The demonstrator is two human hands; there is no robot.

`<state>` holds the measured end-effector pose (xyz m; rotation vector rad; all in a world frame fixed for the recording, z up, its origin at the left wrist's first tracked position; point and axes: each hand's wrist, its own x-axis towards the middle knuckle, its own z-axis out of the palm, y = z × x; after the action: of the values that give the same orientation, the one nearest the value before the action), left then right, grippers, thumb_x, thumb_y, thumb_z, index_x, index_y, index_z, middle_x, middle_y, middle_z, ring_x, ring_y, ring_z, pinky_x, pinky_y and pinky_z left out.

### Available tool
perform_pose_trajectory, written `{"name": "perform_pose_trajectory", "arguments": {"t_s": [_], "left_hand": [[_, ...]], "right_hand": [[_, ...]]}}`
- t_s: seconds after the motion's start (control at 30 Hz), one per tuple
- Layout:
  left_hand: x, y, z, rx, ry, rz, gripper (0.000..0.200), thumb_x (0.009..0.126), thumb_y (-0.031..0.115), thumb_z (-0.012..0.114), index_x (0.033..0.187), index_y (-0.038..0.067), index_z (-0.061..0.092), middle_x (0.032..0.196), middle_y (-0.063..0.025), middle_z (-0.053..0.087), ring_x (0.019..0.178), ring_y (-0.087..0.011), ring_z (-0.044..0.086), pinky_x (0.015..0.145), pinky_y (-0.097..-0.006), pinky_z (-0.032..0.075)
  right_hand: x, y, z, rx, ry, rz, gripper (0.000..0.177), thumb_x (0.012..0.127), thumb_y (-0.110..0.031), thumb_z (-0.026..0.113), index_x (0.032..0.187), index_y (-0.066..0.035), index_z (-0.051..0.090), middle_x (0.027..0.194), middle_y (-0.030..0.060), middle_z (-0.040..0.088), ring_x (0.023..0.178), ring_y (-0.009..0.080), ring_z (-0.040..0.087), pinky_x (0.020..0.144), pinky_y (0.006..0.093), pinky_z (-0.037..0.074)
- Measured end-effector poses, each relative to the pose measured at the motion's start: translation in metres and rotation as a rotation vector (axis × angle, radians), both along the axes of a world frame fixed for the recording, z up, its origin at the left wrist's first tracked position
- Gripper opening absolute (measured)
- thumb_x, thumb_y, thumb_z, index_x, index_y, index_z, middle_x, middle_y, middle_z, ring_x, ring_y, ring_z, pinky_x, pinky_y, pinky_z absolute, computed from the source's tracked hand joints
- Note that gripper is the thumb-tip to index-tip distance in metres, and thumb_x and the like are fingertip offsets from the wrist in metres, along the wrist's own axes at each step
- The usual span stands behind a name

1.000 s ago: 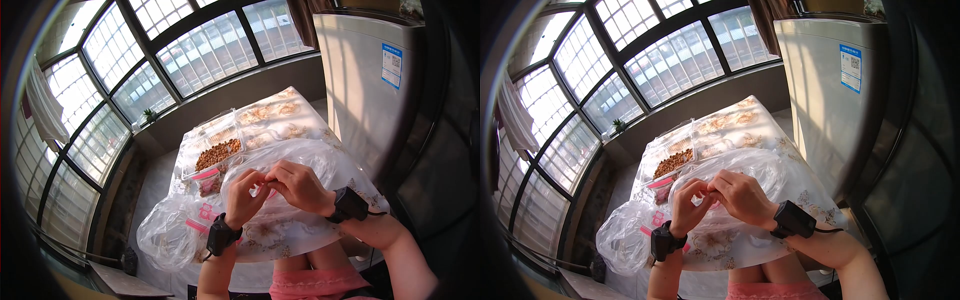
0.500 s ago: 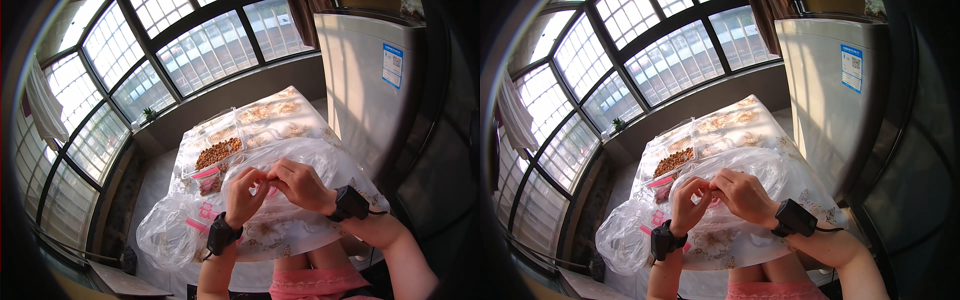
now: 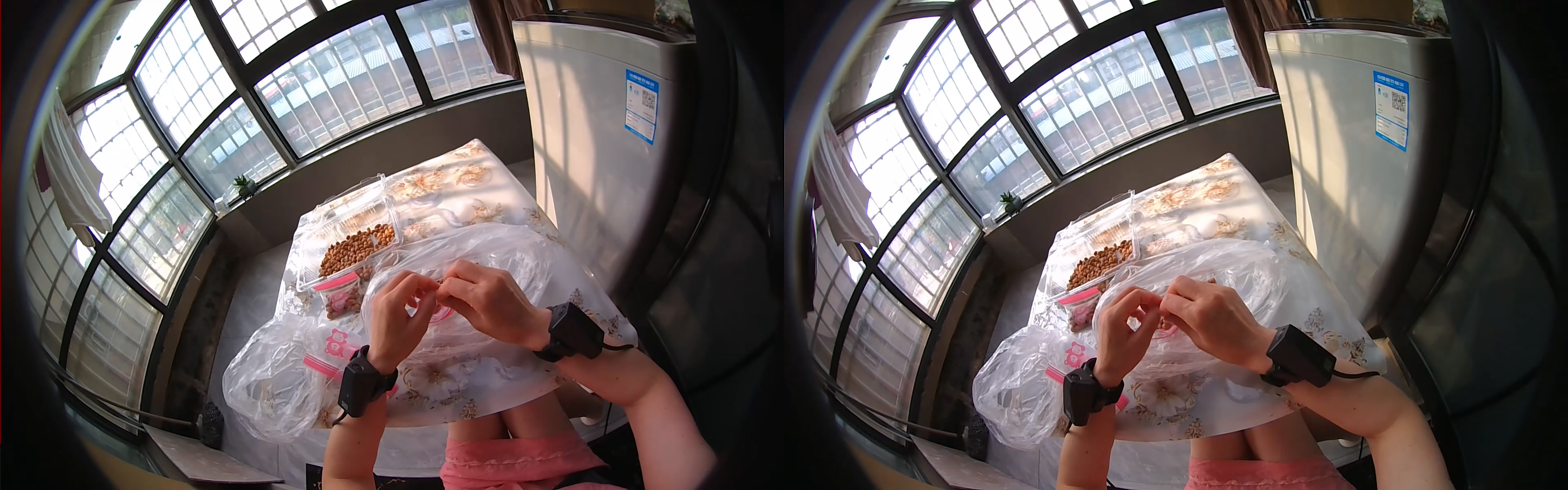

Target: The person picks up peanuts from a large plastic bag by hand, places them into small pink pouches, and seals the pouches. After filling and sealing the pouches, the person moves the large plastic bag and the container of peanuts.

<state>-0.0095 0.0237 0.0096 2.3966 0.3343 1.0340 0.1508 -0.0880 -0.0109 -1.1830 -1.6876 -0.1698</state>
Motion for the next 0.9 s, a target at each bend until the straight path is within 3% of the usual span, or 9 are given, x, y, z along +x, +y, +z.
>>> {"name": "perform_pose_trajectory", "arguments": {"t_s": [0.37,0.9], "left_hand": [[-0.0005,-0.0024,0.0038,0.003,0.017,0.015,0.007,0.088,0.007,0.073,0.093,0.001,0.071,0.086,-0.0076,0.068,0.074,-0.0173,0.065,0.065,-0.0301,0.051],[-0.0020,-0.0022,0.0038,0.038,0.113,-0.090,0.017,0.081,0.013,0.081,0.094,0.004,0.074,0.093,-0.0065,0.072,0.083,-0.0184,0.068,0.072,-0.0307,0.052]], "right_hand": [[-0.0012,-0.0003,0.0095,0.162,0.187,-0.109,0.010,0.091,0.000,0.071,0.099,-0.001,0.066,0.098,0.0118,0.063,0.086,0.0324,0.067,0.074,0.0389,0.056],[0.0019,0.0023,0.0050,0.107,0.219,-0.088,0.011,0.089,0.003,0.070,0.099,-0.001,0.066,0.094,0.0133,0.064,0.084,0.0330,0.067,0.073,0.0391,0.055]]}}
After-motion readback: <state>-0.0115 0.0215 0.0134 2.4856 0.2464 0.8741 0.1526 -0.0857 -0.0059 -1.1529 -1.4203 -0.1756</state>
